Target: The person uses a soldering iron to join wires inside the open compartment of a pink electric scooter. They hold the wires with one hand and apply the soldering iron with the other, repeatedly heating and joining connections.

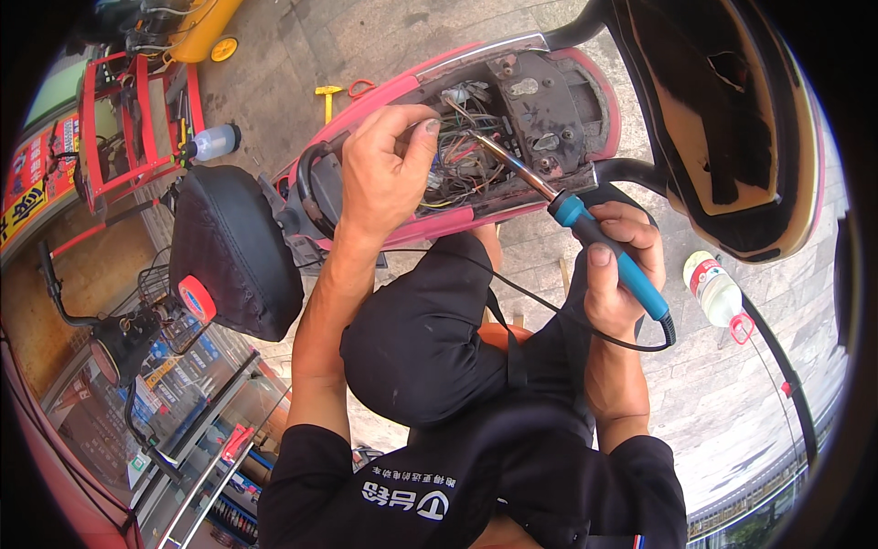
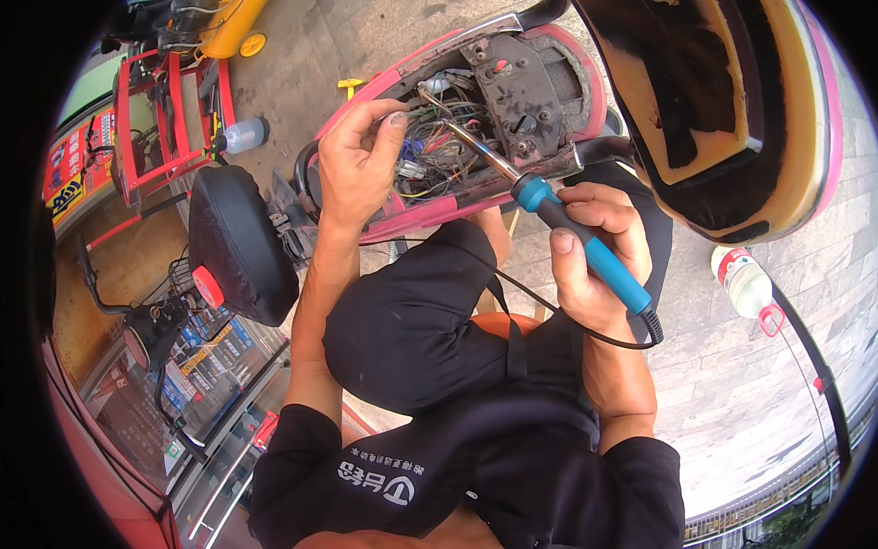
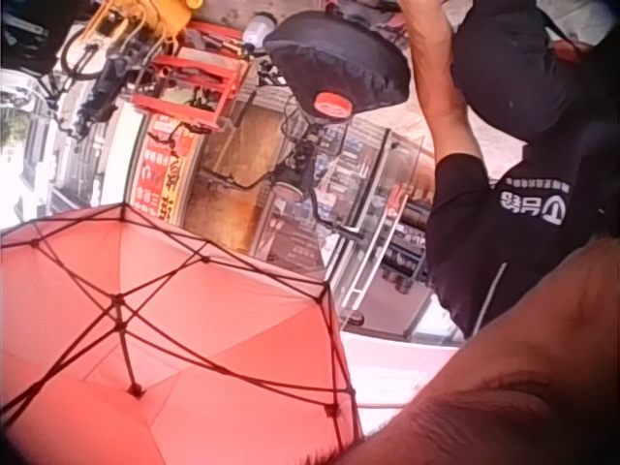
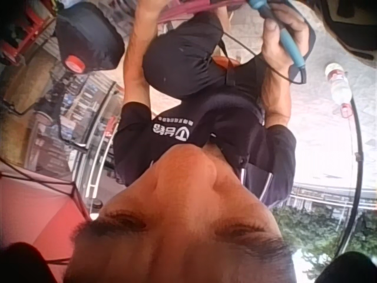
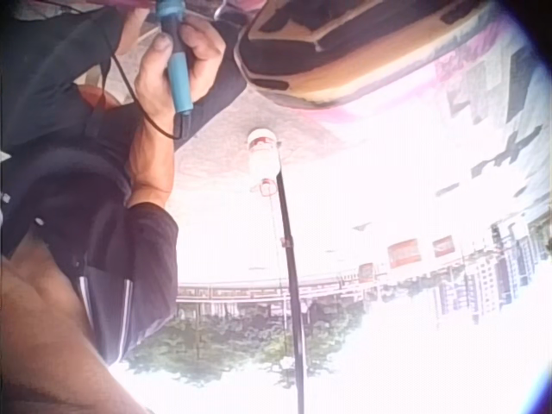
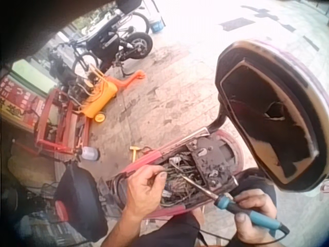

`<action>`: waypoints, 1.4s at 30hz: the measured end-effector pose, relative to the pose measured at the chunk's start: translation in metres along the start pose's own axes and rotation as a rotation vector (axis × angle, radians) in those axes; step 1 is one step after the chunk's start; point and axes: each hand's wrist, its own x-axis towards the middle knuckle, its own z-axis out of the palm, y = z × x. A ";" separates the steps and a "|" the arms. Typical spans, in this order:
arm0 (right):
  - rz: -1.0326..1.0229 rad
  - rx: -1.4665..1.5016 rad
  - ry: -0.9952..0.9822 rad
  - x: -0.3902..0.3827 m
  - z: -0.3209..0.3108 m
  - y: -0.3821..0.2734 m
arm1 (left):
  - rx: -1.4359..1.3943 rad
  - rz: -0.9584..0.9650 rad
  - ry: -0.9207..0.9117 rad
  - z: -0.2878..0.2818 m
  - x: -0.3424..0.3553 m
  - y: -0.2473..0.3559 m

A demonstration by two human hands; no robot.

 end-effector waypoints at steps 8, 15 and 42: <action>-0.009 -0.022 0.005 0.004 0.000 -0.006 | 0.125 0.167 -0.019 -0.002 0.002 0.008; -0.049 -0.058 -0.010 0.007 0.000 -0.007 | 0.083 0.138 0.022 0.001 0.002 0.004; 0.001 -0.027 0.031 0.006 -0.004 -0.008 | -0.070 -0.015 -0.031 -0.016 -0.005 0.012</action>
